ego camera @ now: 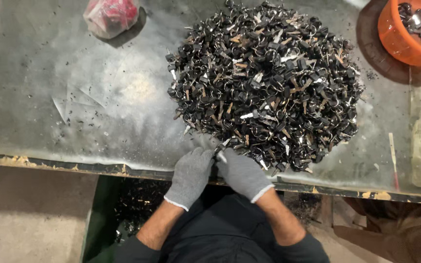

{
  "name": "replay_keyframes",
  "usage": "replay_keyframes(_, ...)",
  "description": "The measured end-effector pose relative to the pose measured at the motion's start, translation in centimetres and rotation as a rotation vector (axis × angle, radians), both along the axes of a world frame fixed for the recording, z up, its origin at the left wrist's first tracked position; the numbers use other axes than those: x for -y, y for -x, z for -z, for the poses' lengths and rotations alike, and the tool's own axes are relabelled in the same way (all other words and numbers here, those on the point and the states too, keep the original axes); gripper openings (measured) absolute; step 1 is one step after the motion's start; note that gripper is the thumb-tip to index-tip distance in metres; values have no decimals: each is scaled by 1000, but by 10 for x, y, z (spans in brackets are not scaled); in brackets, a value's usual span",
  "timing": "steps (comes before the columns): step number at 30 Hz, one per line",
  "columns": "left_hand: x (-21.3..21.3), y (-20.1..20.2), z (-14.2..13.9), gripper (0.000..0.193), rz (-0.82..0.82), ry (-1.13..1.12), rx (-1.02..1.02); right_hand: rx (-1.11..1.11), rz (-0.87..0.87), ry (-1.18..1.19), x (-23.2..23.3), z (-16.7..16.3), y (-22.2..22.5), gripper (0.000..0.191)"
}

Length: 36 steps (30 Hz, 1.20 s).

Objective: The person, wearing gray gloves, sits at a metal workbench and repeatedly picks small black metal parts from a large pile on the bench, manipulates each piece in their hands, and drops it into a green bin below the table edge. The pile of parts remains on the bench as sorted pieces accumulate in the bin.

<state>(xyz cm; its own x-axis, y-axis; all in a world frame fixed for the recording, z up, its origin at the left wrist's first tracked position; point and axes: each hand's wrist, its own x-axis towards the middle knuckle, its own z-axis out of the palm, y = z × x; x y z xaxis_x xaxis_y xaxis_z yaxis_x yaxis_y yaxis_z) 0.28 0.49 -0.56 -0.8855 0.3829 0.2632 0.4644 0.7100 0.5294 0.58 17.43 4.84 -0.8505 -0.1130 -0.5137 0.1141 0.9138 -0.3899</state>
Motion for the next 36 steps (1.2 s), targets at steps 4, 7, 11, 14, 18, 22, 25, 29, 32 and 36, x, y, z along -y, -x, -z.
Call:
replay_keyframes(4, 2, -1, -3, 60, -96, -148, 161, -222, -11, -102, 5, 2, -16, 28)
replay_keyframes(7, 6, 0, -6, 48, -52, -171, 123, -405, -115, -139, 14, 7, -29, 28)
replay_keyframes(11, 8, 1, -11, 39, 21, -212, 107, -322, -72, -60, 10, 11, -16, 25)
replay_keyframes(14, 7, -2, -13, 38, -45, -260, 57, -96, -120, 150, -6, 11, 5, 33)
replay_keyframes(18, 5, -8, -11, 24, -115, -225, -50, -128, 46, 56, -8, 16, -1, 33)
replay_keyframes(22, 2, -9, -8, 9, -135, 76, 54, -370, -195, -40, -7, 20, -22, 35)
replay_keyframes(25, 5, -8, -6, 12, -152, -90, 30, -314, -130, -50, -4, 17, -27, 38)
replay_keyframes(29, 7, -11, -5, 11, -96, -138, 43, -339, -158, -184, 5, 8, -24, 28)
replay_keyframes(32, 5, -13, -3, 11, -97, -135, 57, -184, -111, -27, 5, 4, -15, 25)
replay_keyframes(36, 3, -11, -3, 13, -97, -117, 12, -145, -32, 109, 3, 0, -7, 27)
